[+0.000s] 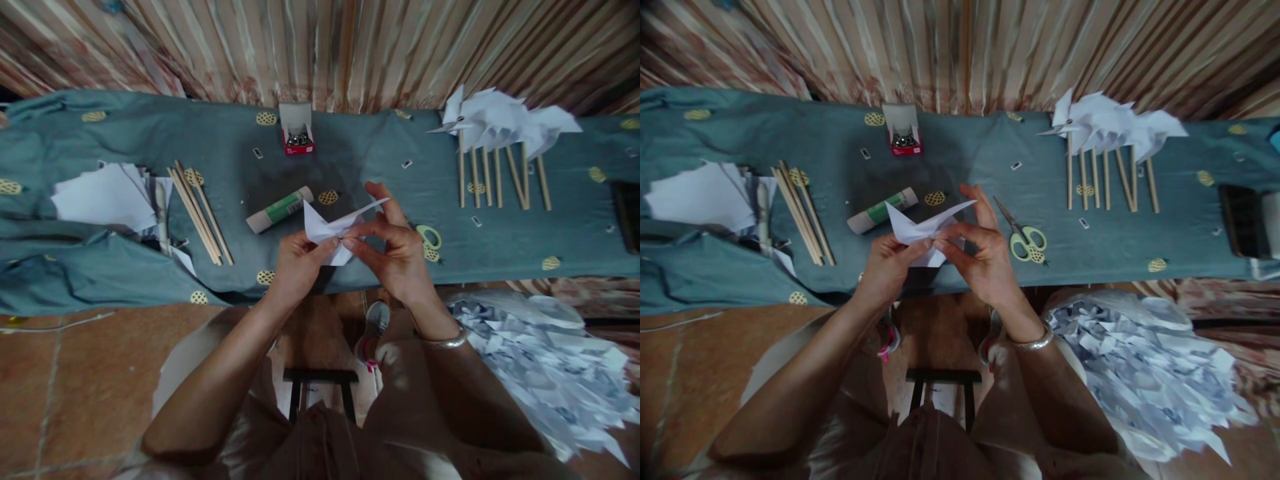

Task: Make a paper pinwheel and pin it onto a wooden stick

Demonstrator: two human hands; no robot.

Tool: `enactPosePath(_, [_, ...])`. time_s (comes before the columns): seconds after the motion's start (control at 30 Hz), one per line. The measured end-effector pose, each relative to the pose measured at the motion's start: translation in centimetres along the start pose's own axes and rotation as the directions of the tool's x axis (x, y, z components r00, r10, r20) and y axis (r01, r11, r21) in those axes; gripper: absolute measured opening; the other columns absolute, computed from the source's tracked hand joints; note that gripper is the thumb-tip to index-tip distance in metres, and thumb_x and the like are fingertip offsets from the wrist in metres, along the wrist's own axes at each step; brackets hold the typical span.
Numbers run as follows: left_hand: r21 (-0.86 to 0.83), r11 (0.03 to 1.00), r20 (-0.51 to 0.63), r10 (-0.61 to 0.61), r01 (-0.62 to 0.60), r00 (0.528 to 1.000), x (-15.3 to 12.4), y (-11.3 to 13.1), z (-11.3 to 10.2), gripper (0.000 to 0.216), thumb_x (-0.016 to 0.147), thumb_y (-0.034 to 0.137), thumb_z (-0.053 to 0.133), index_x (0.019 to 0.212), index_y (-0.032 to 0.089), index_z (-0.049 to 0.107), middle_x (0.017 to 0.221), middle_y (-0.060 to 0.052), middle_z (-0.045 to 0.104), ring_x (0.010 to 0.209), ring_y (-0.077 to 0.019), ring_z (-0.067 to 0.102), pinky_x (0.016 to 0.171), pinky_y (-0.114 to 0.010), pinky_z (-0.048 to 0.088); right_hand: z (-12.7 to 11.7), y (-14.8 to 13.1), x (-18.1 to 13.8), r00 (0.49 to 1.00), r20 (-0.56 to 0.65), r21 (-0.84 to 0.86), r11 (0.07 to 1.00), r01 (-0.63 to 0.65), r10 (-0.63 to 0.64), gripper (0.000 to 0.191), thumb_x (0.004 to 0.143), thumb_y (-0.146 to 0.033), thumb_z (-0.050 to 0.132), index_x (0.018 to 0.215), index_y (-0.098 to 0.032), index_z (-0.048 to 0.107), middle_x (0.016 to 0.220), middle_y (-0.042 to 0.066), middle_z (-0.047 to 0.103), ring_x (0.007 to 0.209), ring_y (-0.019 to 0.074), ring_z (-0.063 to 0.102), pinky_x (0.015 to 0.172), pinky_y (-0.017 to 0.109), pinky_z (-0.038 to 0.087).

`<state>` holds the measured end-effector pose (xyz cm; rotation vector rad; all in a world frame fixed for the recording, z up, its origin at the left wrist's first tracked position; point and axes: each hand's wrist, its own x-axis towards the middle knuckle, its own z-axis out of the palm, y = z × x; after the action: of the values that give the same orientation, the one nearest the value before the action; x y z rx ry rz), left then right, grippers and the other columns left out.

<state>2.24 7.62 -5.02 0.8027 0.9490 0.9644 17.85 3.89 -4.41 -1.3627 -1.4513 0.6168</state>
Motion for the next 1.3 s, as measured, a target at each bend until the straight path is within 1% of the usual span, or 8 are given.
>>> enactPosePath(0.23, [0.013,1.0,0.001,0.005,-0.005,1.0,0.02,-0.15,-0.07,0.023,0.06,0.033,0.089,0.076,0.018,0.08,0.077,-0.001,0.077,0.067,-0.0134,0.064,0.072,-0.027,0.052,-0.08,-0.11,0.02,1.0,0.015,-0.004,1.0,-0.022,0.022,0.005,0.081,-0.025,0.077,0.083,-0.03,0.078,0.153,-0.007,0.053,0.149,0.0274,0.04,0.126,0.05,0.027])
enactPosePath(0.43, [0.038,0.999,0.01,0.019,-0.019,1.0,0.05,-0.27,-0.25,0.024,0.062,0.034,0.089,0.077,0.019,0.08,0.078,-0.001,0.076,0.069,-0.0146,0.065,0.072,-0.029,0.052,-0.16,-0.27,0.12,0.997,0.039,-0.003,0.998,-0.066,0.066,0.005,0.08,-0.026,0.079,0.08,-0.03,0.076,0.147,-0.006,0.058,0.15,0.0281,0.038,0.125,0.051,0.027])
enactPosePath(0.53, [0.046,0.999,0.005,0.014,-0.014,1.0,0.04,-0.24,-0.3,0.024,0.062,0.034,0.089,0.077,0.018,0.079,0.078,-0.001,0.076,0.069,-0.0149,0.065,0.072,-0.029,0.052,-0.14,-0.28,0.17,0.997,0.044,0.002,0.998,-0.069,0.069,0.005,0.081,-0.025,0.079,0.08,-0.029,0.075,0.147,-0.006,0.057,0.15,0.028,0.037,0.126,0.051,0.027])
enactPosePath(0.67, [0.056,0.998,0.006,0.021,-0.022,1.0,-0.01,-0.21,-0.35,0.022,0.063,0.033,0.088,0.078,0.018,0.08,0.078,-0.001,0.076,0.069,-0.0144,0.065,0.072,-0.029,0.052,-0.09,-0.23,0.22,0.997,0.038,0.007,0.998,-0.069,0.068,0.006,0.08,-0.024,0.078,0.079,-0.029,0.075,0.145,-0.005,0.059,0.148,0.0275,0.041,0.126,0.051,0.027])
enactPosePath(0.83, [0.055,0.998,0.01,0.008,-0.008,1.0,-0.06,-0.19,-0.35,0.023,0.063,0.034,0.087,0.077,0.018,0.08,0.077,-0.001,0.076,0.068,-0.0139,0.064,0.071,-0.028,0.051,-0.03,-0.01,0.25,0.997,0.045,0.028,0.997,-0.071,0.07,0.005,0.08,-0.026,0.079,0.081,-0.031,0.076,0.14,-0.004,0.062,0.149,0.0274,0.04,0.125,0.051,0.027])
enactPosePath(1.03, [0.054,0.998,0.004,0.016,-0.016,1.0,-0.04,-0.14,-0.35,0.025,0.061,0.035,0.089,0.076,0.018,0.079,0.074,0.0,0.075,0.065,-0.013,0.062,0.068,-0.026,0.05,0.04,0.11,0.26,0.997,0.043,0.033,0.997,-0.063,0.062,0.004,0.08,-0.028,0.079,0.08,-0.03,0.076,0.143,-0.004,0.061,0.146,0.0273,0.043,0.125,0.052,0.027])
enactPosePath(1.2, [0.077,0.997,0.004,0.018,-0.018,1.0,-0.11,-0.13,-0.35,0.023,0.062,0.036,0.087,0.074,0.018,0.078,0.072,0.0,0.074,0.065,-0.0133,0.061,0.067,-0.026,0.048,0.07,0.2,0.31,0.997,0.051,0.043,0.997,-0.066,0.064,0.004,0.08,-0.03,0.079,0.079,-0.029,0.076,0.146,-0.004,0.059,0.146,0.0271,0.044,0.123,0.049,0.031])
enactPosePath(1.3, [0.087,0.996,-0.009,0.023,-0.022,1.0,-0.14,-0.04,-0.26,0.023,0.061,0.035,0.088,0.073,0.018,0.078,0.072,0.0,0.074,0.066,-0.0139,0.061,0.067,-0.026,0.049,0.14,0.21,0.33,0.995,0.055,0.058,0.995,-0.086,0.083,0.006,0.08,-0.033,0.08,0.078,-0.028,0.076,0.144,-0.003,0.061,0.145,0.027,0.046,0.122,0.047,0.033])
